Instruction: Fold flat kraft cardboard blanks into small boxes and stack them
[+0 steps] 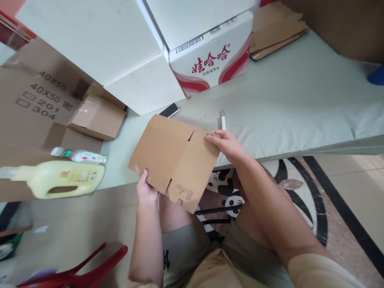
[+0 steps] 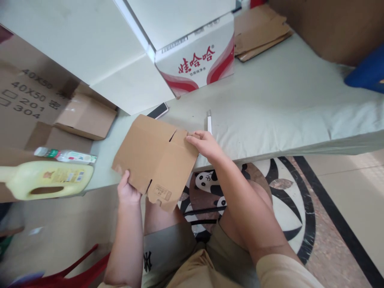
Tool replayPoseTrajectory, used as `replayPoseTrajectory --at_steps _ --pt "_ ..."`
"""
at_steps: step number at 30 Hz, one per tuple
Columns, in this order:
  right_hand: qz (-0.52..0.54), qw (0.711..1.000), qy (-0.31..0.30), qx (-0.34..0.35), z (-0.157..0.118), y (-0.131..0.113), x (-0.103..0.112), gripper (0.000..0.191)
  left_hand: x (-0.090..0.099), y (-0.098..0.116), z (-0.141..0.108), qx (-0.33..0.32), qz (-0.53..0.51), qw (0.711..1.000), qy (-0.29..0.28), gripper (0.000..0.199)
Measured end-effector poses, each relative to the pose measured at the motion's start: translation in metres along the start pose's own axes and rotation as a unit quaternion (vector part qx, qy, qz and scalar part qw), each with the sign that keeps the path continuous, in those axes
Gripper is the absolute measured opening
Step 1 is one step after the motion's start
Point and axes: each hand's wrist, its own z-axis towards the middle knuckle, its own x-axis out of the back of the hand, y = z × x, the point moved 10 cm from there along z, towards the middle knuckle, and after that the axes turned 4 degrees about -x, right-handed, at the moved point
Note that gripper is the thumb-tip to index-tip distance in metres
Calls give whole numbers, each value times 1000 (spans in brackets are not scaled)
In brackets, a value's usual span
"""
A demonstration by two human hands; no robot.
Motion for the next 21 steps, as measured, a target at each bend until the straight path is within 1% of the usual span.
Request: replayPoseTrajectory --at_steps 3,4,7,10,12,14,15,17,19,21 --pt "43 999 10 20 3 -5 0 38 -1 5 4 7 12 999 34 28" --pt "46 999 4 25 3 -6 -2 39 -7 7 8 6 15 999 35 27" --pt "26 998 -35 35 5 -9 -10 39 -36 12 25 -8 16 1000 8 25" --pt "13 997 -60 40 7 -10 -12 35 -71 7 43 -19 10 1000 -21 24" --pt "19 998 -51 40 10 -8 -9 34 -89 0 48 -25 7 999 -33 24" --pt "45 998 -34 33 12 -3 -5 35 -101 -4 46 -35 -10 998 -51 30" --pt "62 997 -25 27 13 1 -4 37 -104 -5 43 -33 -24 997 -62 35" --pt "95 995 -9 15 13 7 -2 41 -103 -9 39 0 -54 996 -70 49" --pt "121 992 18 10 9 11 3 43 -95 -14 37 52 -80 994 -59 58" --pt "149 987 62 9 2 10 14 45 -87 -14 37 85 -103 990 -39 59"
